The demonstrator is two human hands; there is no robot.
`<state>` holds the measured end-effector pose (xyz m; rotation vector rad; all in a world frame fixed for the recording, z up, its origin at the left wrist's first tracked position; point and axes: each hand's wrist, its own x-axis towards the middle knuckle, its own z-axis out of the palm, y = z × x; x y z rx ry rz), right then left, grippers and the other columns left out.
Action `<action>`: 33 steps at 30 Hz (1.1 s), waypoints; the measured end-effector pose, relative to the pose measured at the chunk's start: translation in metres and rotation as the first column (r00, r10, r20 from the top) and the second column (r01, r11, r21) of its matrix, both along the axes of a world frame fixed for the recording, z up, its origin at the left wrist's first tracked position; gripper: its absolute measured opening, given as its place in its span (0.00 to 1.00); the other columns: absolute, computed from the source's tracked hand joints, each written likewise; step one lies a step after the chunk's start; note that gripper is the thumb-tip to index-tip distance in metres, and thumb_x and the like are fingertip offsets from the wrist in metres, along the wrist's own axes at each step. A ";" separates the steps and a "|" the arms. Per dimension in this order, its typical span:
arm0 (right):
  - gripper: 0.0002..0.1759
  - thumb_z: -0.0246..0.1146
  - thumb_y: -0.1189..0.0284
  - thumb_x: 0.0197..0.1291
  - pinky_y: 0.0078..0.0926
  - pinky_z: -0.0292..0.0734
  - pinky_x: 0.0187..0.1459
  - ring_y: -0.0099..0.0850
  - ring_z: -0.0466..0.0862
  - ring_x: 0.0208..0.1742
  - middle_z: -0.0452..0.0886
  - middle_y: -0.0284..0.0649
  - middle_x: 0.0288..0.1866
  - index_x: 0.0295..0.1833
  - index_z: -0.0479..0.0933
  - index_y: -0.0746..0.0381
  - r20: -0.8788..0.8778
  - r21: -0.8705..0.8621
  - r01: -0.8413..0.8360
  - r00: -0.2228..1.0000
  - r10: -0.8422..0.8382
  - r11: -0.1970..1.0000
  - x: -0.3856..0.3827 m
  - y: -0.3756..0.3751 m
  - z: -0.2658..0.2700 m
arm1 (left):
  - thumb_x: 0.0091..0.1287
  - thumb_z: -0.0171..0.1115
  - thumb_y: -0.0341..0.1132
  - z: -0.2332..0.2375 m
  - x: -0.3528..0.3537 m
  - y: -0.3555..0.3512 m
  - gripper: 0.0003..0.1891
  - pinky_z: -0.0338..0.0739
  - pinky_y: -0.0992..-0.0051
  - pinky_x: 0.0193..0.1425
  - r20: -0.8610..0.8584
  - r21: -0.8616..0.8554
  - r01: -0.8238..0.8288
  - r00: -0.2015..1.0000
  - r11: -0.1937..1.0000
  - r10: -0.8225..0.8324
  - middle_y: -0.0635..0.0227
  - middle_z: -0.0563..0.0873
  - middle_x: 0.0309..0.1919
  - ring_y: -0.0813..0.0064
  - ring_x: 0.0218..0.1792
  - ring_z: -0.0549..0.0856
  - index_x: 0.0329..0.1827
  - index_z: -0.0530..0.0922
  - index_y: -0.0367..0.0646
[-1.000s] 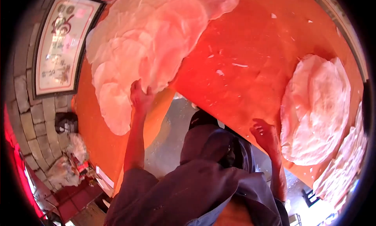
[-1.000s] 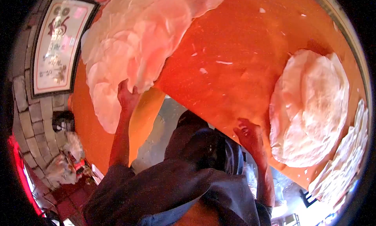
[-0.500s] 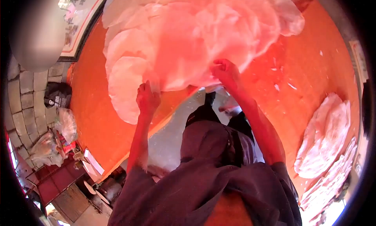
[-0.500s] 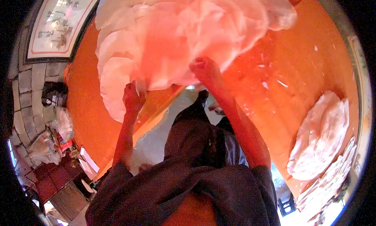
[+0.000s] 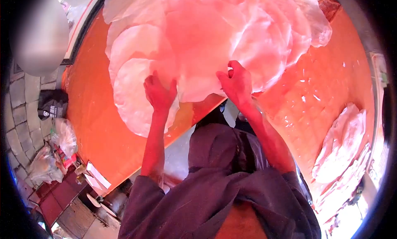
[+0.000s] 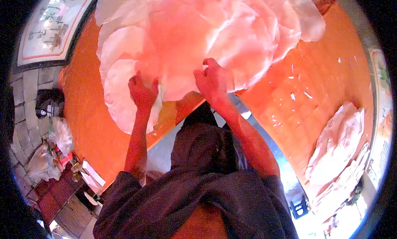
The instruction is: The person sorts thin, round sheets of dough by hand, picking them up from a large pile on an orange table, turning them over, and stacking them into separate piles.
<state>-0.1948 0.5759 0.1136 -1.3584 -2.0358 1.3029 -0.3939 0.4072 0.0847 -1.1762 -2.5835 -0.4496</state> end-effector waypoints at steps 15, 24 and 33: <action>0.20 0.66 0.59 0.54 0.36 0.79 0.38 0.34 0.85 0.34 0.84 0.46 0.29 0.39 0.82 0.67 -0.259 -0.293 0.036 0.959 -0.116 0.955 0.011 0.030 0.045 | 0.55 0.61 0.30 0.000 -0.080 -0.001 0.07 0.76 0.62 0.36 0.444 -0.146 0.084 0.896 0.986 -0.010 0.65 0.80 0.27 0.64 0.32 0.82 0.36 0.81 0.42; 0.15 0.63 0.68 0.62 0.25 0.77 0.43 0.20 0.80 0.41 0.85 0.31 0.41 0.48 0.81 0.68 -0.126 -0.178 0.259 0.951 -0.283 0.949 0.219 0.078 0.007 | 0.65 0.61 0.31 0.053 -0.006 0.012 0.15 0.78 0.67 0.52 0.431 0.387 0.048 0.873 0.921 -0.227 0.57 0.83 0.47 0.63 0.49 0.82 0.54 0.78 0.36; 0.06 0.59 0.73 0.62 0.34 0.74 0.29 0.28 0.79 0.27 0.83 0.35 0.31 0.37 0.79 0.63 -0.125 0.488 0.409 0.907 -0.402 0.771 0.470 0.156 0.223 | 0.63 0.60 0.30 0.101 0.055 0.079 0.21 0.76 0.64 0.61 0.923 0.332 0.111 0.169 0.937 -0.347 0.52 0.79 0.59 0.61 0.56 0.80 0.59 0.77 0.35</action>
